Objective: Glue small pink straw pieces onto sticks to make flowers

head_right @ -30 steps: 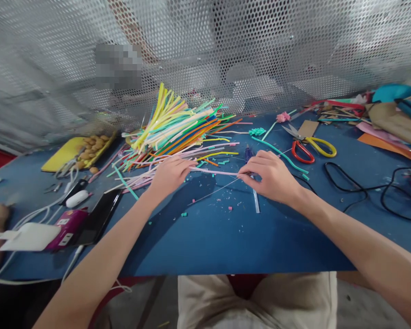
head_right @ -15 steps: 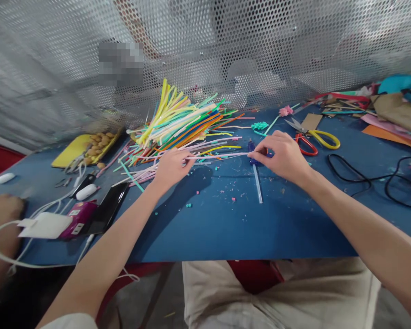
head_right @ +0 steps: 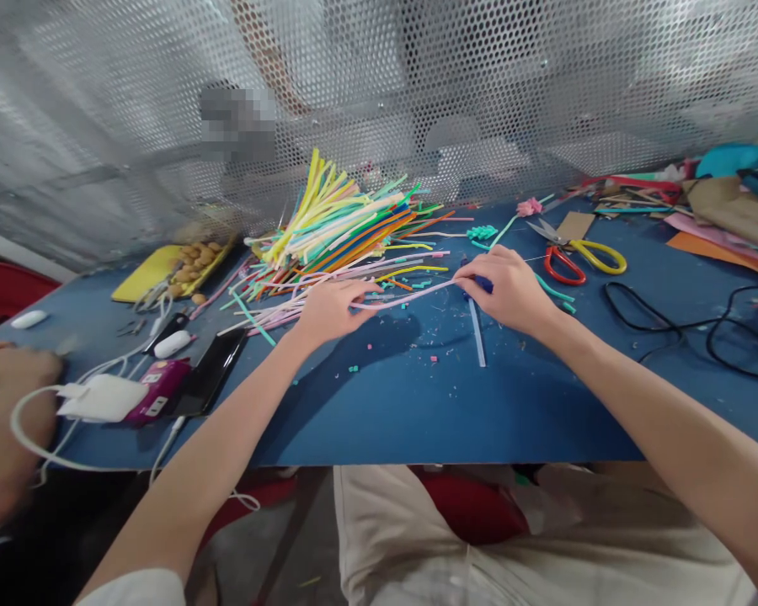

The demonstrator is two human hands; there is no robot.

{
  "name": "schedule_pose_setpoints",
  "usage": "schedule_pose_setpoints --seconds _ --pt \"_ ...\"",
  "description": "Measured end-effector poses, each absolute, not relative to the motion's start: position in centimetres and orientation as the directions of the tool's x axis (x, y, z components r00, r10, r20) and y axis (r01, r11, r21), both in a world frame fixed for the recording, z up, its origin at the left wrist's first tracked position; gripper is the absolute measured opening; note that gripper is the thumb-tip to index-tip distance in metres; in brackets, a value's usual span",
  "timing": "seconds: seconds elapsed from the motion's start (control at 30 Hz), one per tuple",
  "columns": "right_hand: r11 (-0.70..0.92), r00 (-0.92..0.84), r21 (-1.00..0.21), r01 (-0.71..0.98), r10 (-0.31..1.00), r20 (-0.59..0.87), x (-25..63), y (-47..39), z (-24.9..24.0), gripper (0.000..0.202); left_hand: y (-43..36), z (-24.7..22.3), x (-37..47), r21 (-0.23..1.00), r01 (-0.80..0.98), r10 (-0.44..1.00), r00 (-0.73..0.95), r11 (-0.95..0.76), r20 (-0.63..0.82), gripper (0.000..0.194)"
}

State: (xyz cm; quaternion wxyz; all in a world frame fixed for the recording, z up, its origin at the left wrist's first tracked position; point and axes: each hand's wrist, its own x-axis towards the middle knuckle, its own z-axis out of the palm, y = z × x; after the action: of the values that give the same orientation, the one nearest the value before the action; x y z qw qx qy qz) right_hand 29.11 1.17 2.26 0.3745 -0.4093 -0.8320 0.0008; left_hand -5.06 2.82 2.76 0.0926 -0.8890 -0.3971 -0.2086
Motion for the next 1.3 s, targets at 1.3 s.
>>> schedule_pose_setpoints --seconds 1.3 --pt "-0.12 0.149 -0.156 0.98 0.971 0.187 38.0 6.5 -0.2 0.067 3.2 1.8 -4.5 -0.042 0.855 0.743 0.472 -0.516 0.475 0.042"
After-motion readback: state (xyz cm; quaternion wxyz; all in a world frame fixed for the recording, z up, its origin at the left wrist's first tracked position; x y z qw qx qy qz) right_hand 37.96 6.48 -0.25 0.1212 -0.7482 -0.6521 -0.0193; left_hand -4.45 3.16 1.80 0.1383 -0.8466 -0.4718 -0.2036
